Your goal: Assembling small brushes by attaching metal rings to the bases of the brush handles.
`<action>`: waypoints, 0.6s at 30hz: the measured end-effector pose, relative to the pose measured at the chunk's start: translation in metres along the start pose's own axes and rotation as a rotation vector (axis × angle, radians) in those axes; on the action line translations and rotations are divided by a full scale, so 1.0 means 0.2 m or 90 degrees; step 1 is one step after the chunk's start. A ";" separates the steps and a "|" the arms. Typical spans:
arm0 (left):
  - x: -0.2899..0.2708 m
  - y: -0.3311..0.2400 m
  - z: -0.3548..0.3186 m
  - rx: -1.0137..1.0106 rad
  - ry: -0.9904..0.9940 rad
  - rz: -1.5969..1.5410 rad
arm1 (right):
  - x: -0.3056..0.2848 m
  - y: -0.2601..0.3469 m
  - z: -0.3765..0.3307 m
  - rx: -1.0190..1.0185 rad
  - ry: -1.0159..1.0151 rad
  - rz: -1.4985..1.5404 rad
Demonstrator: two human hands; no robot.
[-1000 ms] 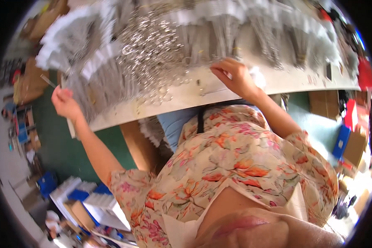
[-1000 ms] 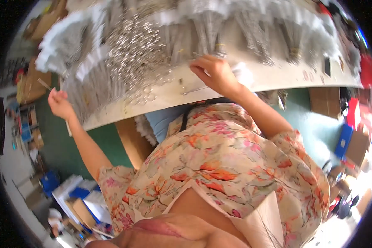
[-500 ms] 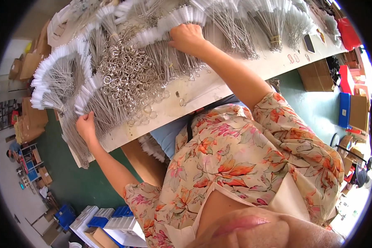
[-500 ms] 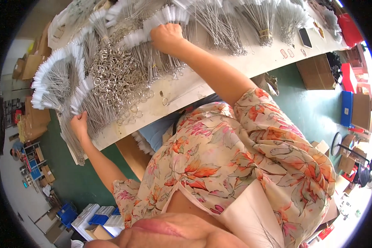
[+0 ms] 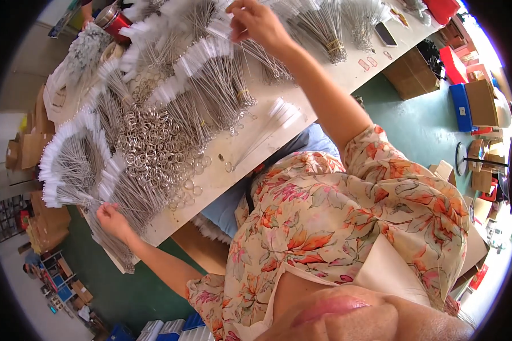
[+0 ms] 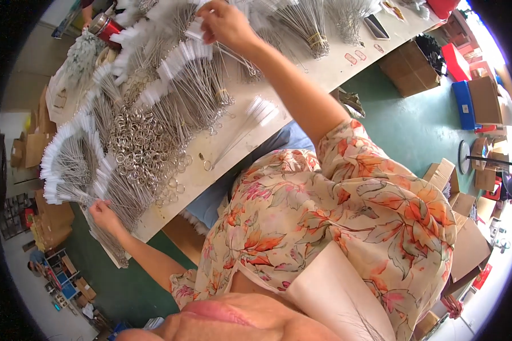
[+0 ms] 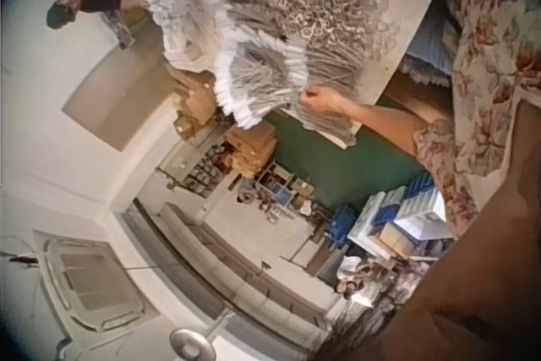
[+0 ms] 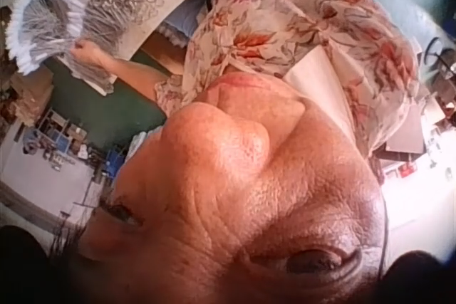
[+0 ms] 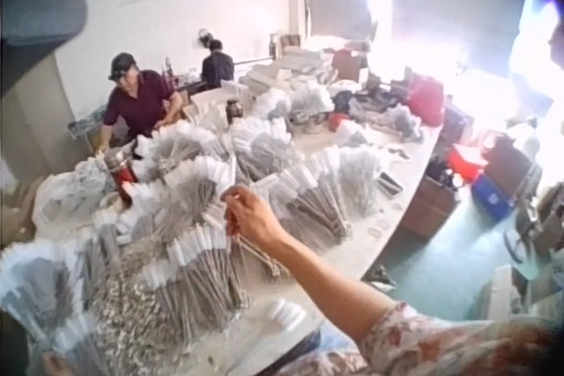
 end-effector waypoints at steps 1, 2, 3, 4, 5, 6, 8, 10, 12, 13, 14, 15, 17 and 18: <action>-0.01 -0.06 -0.01 0.034 -0.035 -0.046 | -0.05 -0.04 0.08 -0.002 -0.003 0.000; -0.01 -0.13 -0.01 0.067 -0.070 -0.093 | -0.11 -0.09 0.15 -0.045 -0.016 -0.271; 0.00 -0.22 -0.03 0.070 -0.067 -0.096 | -0.13 -0.08 0.17 -0.085 -0.031 -0.545; 0.01 -0.31 -0.05 0.116 -0.058 -0.079 | -0.14 -0.10 0.18 -0.083 -0.035 -0.549; 0.00 -0.41 -0.09 0.157 -0.054 -0.055 | -0.08 -0.07 0.15 -0.078 -0.019 -0.697; 0.02 -0.52 -0.14 0.121 -0.010 -0.138 | -0.05 -0.06 0.13 -0.071 -0.005 -0.848; 0.13 -0.69 -0.23 0.062 0.076 -0.352 | -0.05 -0.06 0.10 -0.084 0.030 -0.837; 0.22 -0.83 -0.31 0.096 0.158 -0.252 | -0.08 -0.10 0.14 -0.024 -0.007 -0.730; 0.38 -0.86 -0.34 0.062 0.285 -0.231 | -0.14 -0.16 0.18 -0.092 -0.079 -0.696; 0.43 -0.86 -0.34 0.058 0.357 -0.239 | -0.13 -0.13 0.16 -0.123 -0.107 -0.659; 0.47 -0.90 -0.33 0.111 0.375 -0.115 | -0.13 -0.07 0.13 -0.152 -0.141 -0.625; 0.51 -0.91 -0.33 0.121 0.396 -0.067 | -0.12 -0.03 0.10 -0.170 -0.161 -0.589; 0.59 -0.91 -0.32 0.130 0.421 -0.016 | -0.11 0.05 0.04 -0.175 -0.188 -0.562; 0.63 -0.92 -0.32 0.188 0.369 0.062 | -0.13 0.03 0.05 -0.171 -0.189 -0.562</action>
Point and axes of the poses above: each hand's wrist, its own z-axis towards the middle knuckle, its own x-axis out of the palm, y = z × x, the point moved 1 cm from there along z, towards the middle knuckle, and after that the axes turned 5 degrees about z, right-handed, at the moved point
